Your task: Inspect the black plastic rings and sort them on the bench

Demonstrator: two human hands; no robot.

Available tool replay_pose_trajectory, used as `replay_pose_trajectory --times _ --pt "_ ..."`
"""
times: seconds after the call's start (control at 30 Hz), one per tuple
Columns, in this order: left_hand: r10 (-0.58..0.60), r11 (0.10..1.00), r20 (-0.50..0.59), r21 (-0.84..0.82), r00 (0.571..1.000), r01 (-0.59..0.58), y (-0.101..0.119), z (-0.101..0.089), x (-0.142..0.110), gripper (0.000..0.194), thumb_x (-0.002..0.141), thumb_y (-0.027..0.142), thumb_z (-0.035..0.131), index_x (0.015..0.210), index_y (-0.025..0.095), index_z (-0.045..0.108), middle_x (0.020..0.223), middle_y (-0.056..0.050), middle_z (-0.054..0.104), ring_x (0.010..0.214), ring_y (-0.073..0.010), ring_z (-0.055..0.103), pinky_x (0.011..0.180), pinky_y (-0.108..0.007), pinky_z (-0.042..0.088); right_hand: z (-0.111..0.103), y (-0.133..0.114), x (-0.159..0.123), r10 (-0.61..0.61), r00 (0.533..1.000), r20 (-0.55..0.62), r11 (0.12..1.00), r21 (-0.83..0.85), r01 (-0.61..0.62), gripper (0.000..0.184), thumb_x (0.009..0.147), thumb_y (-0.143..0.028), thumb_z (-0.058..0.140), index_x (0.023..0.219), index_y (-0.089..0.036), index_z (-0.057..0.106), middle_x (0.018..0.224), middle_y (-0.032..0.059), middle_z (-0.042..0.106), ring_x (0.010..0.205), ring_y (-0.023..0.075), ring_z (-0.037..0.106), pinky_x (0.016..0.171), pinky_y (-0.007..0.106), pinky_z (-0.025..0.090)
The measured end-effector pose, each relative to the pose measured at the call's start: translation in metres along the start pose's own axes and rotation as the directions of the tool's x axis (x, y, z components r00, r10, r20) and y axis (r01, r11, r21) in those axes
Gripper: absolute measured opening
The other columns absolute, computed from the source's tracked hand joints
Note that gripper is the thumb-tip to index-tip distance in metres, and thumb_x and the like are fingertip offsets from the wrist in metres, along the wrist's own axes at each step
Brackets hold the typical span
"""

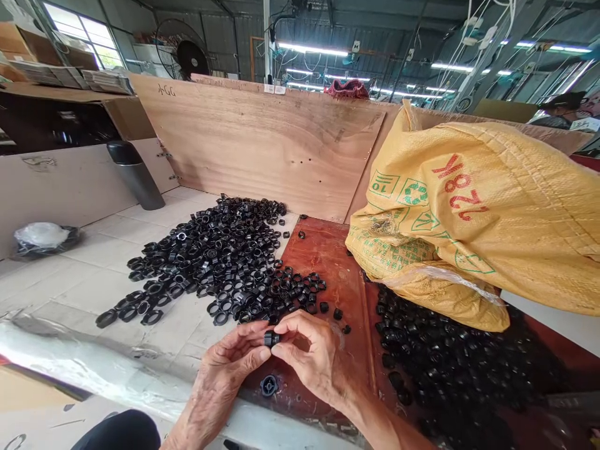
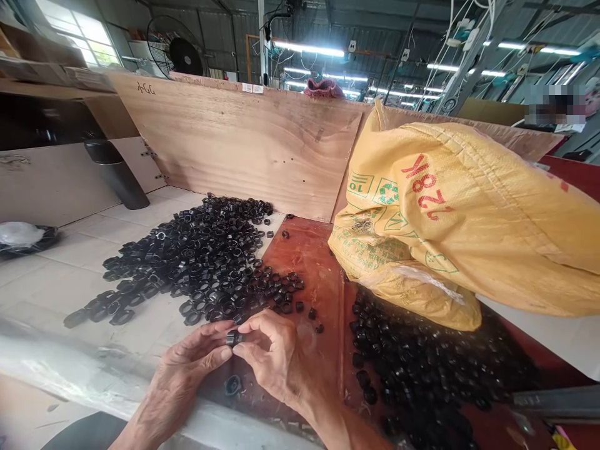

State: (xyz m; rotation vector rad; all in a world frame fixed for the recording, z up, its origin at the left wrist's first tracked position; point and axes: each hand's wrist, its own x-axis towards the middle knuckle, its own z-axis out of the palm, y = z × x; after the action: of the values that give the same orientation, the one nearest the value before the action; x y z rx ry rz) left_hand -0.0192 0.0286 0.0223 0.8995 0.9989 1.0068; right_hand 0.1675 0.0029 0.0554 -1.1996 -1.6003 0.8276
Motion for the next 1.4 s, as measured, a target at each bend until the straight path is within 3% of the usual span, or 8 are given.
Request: replay_pose_trajectory --times 0.2,0.3,0.53,0.73,0.87,1.13,1.3,1.4 --pt "0.006 0.991 0.014 0.135 1.000 -0.007 -0.001 -0.002 -0.002 0.036 0.067 0.038 0.092 0.100 0.025 0.082 0.099 -0.001 0.083 0.091 -0.0207 0.076 0.081 -0.021 0.061 0.001 0.007 -0.004 0.109 0.994 -0.005 0.988 -0.108 -0.109 0.029 0.090 -0.031 0.074 0.118 -0.028 0.070 0.100 -0.0006 0.074 0.082 0.0154 0.070 0.074 0.023 0.054" --pt "0.009 0.992 0.032 0.125 0.999 -0.013 0.001 0.000 -0.004 0.034 0.068 0.039 0.091 0.098 0.026 0.082 0.101 -0.001 0.083 0.095 -0.0220 0.077 0.085 -0.022 0.061 0.001 0.009 -0.006 0.078 0.997 -0.005 0.982 -0.169 -0.078 0.035 0.094 -0.034 0.070 0.128 -0.029 0.065 0.104 0.0009 0.074 0.087 0.0165 0.071 0.080 0.024 0.055" --pt "-0.015 0.994 -0.018 0.110 1.000 0.017 -0.003 0.001 -0.004 0.034 0.066 0.040 0.092 0.095 0.025 0.082 0.101 0.001 0.083 0.094 -0.0208 0.077 0.084 -0.020 0.060 0.000 0.003 -0.004 0.029 0.999 0.023 0.979 -0.204 -0.024 0.007 0.096 -0.028 0.067 0.102 -0.025 0.070 0.093 -0.0005 0.074 0.081 0.0150 0.069 0.074 0.022 0.052" --pt "-0.048 0.992 0.036 0.119 0.998 0.043 0.008 0.006 -0.007 0.036 0.065 0.042 0.092 0.095 0.024 0.083 0.096 -0.002 0.084 0.092 -0.0220 0.076 0.085 -0.022 0.059 -0.002 0.002 0.000 -0.069 0.996 0.060 0.995 -0.071 0.073 0.023 0.088 -0.005 0.068 0.100 -0.025 0.074 0.105 -0.0004 0.072 0.097 0.0149 0.069 0.089 0.023 0.052" --pt "-0.038 0.996 0.062 0.083 0.997 0.033 0.007 0.005 -0.006 0.034 0.069 0.040 0.090 0.098 0.025 0.081 0.094 0.000 0.083 0.091 -0.0199 0.076 0.084 -0.021 0.059 -0.002 0.002 0.001 -0.067 0.997 0.045 0.997 -0.044 0.069 0.013 0.089 -0.014 0.071 0.095 -0.024 0.076 0.105 0.0009 0.072 0.097 0.0157 0.070 0.088 0.023 0.053" --pt "0.050 0.996 0.058 0.077 0.997 -0.054 -0.008 0.008 -0.006 0.035 0.069 0.042 0.089 0.097 0.024 0.081 0.094 -0.003 0.082 0.085 -0.0209 0.076 0.079 -0.024 0.061 0.005 0.012 -0.006 0.006 1.000 -0.013 0.959 -0.283 -0.010 0.041 0.101 -0.033 0.058 0.139 -0.023 0.050 0.089 0.0006 0.074 0.080 0.0172 0.072 0.072 0.024 0.053" --pt "0.068 0.995 0.002 0.077 0.998 -0.068 -0.010 0.011 -0.007 0.038 0.067 0.043 0.090 0.097 0.022 0.081 0.086 -0.003 0.081 0.082 -0.0208 0.075 0.078 -0.025 0.062 -0.001 0.003 -0.005 0.032 0.992 0.124 0.948 -0.319 0.009 0.026 0.108 -0.034 0.041 0.115 -0.023 0.064 0.080 0.0010 0.072 0.071 0.0152 0.069 0.066 0.023 0.048" --pt "0.061 0.994 -0.023 0.088 0.998 -0.059 -0.007 0.012 -0.008 0.042 0.066 0.046 0.089 0.097 0.021 0.080 0.091 -0.005 0.081 0.086 -0.0237 0.076 0.077 -0.027 0.063 -0.006 -0.001 -0.004 0.045 0.984 0.172 0.953 -0.303 0.009 0.019 0.104 -0.032 0.050 0.114 -0.024 0.064 0.078 -0.0007 0.072 0.069 0.0146 0.067 0.064 0.022 0.046"
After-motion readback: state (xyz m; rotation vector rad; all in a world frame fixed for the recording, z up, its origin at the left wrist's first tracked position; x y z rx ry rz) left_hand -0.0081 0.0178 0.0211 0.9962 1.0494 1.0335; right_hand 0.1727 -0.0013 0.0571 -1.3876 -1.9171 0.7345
